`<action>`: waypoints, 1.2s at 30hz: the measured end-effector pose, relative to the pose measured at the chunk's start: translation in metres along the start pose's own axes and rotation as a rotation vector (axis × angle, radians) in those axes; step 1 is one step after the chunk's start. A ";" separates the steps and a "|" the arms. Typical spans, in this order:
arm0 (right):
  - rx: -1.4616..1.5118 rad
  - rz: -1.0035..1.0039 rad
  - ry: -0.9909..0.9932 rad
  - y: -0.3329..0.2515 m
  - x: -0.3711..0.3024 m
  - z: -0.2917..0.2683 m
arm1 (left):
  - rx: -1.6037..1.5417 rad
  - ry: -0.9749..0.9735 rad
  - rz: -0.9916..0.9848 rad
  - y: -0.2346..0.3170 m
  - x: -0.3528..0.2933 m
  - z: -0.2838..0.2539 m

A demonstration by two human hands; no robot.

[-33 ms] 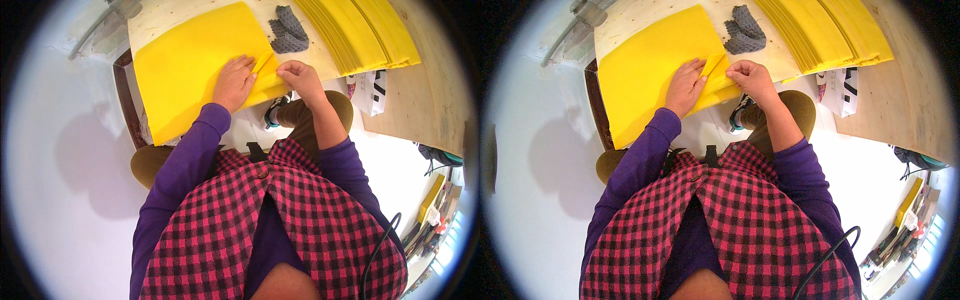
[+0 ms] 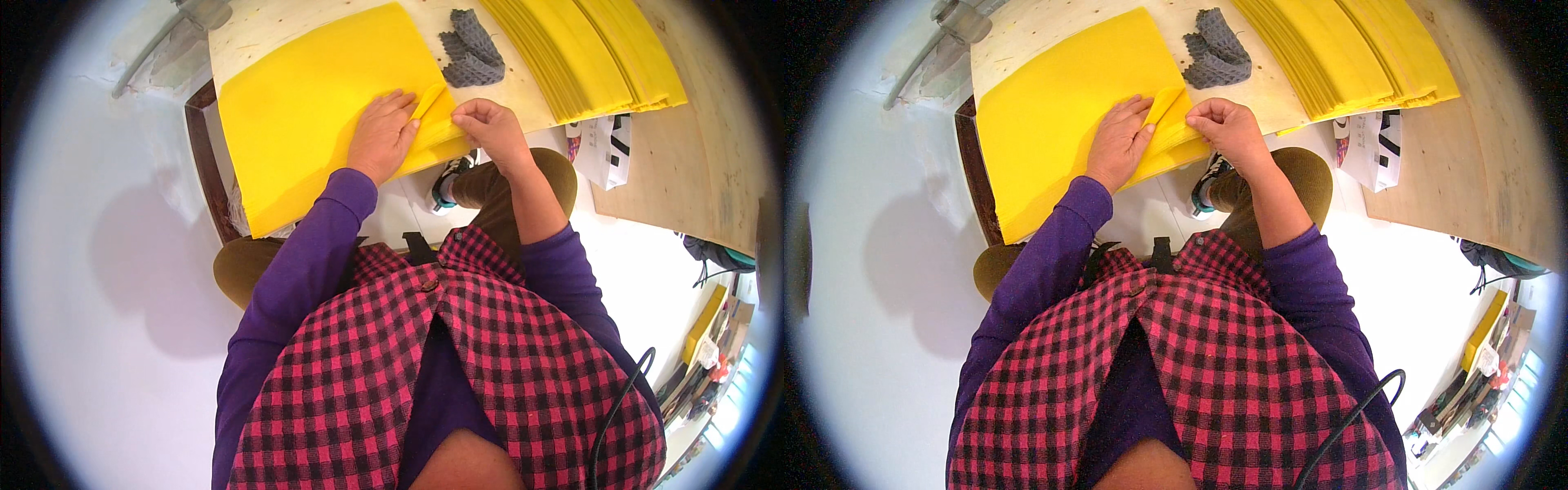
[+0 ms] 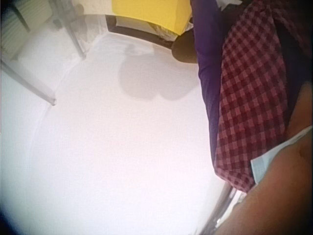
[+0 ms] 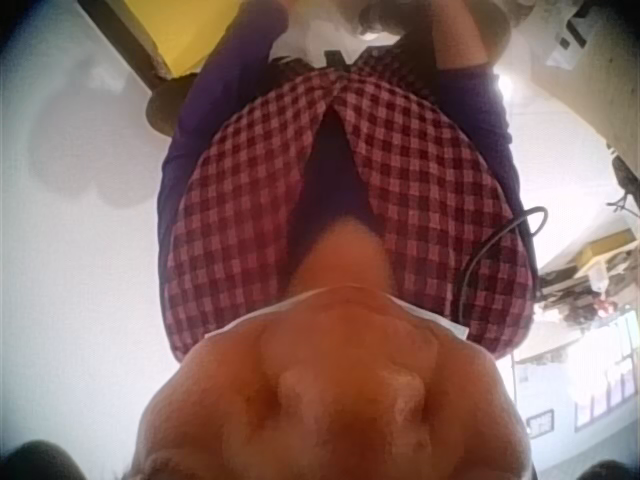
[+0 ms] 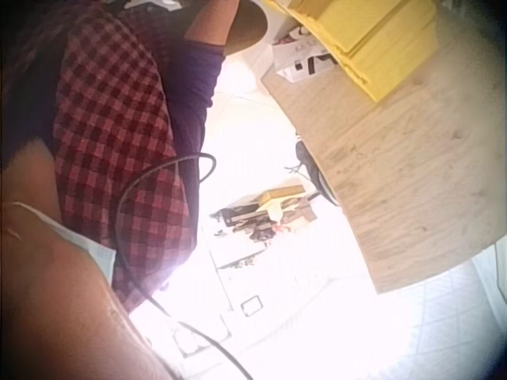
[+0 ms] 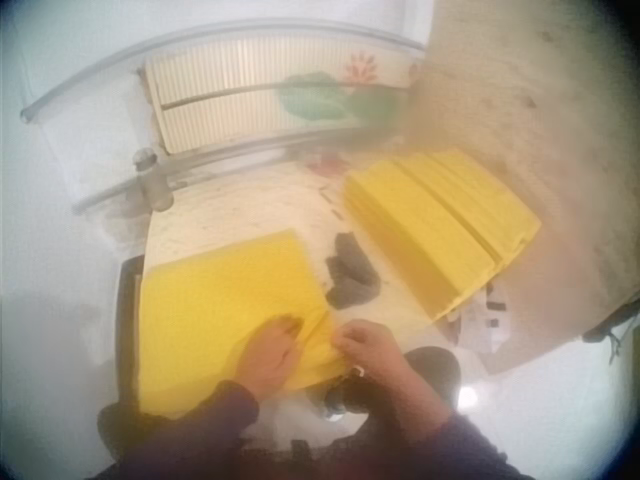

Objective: The person folds yellow sheets on a wooden table, aligning edges and pressing creases. They repeatedly pick up sheets, fold them in half, and stack them on the right side of the table.

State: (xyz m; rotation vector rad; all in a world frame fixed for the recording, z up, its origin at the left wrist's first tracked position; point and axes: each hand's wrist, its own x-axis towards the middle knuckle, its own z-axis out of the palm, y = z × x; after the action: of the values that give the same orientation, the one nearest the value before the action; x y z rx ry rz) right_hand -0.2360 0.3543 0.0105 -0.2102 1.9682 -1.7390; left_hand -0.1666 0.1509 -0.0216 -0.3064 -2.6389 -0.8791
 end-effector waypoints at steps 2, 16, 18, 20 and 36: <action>0.016 0.010 0.000 0.001 0.000 0.000 | 0.004 0.001 0.001 0.000 0.000 0.000; -0.005 0.019 0.011 0.004 -0.004 0.000 | 0.008 0.015 0.002 0.003 0.000 -0.001; 0.001 0.020 0.027 0.002 -0.005 0.001 | 0.008 0.014 0.006 0.002 0.000 -0.001; -0.002 0.023 0.030 0.000 -0.006 0.002 | 0.009 0.012 0.007 0.002 0.000 -0.002; 0.001 0.012 0.008 0.002 -0.003 0.002 | 0.012 0.012 -0.008 0.003 0.000 -0.002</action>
State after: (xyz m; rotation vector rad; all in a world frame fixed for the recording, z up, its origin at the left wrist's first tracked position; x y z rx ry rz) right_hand -0.2320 0.3537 0.0090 -0.1914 1.9703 -1.7357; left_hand -0.1653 0.1526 -0.0183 -0.2873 -2.6355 -0.8648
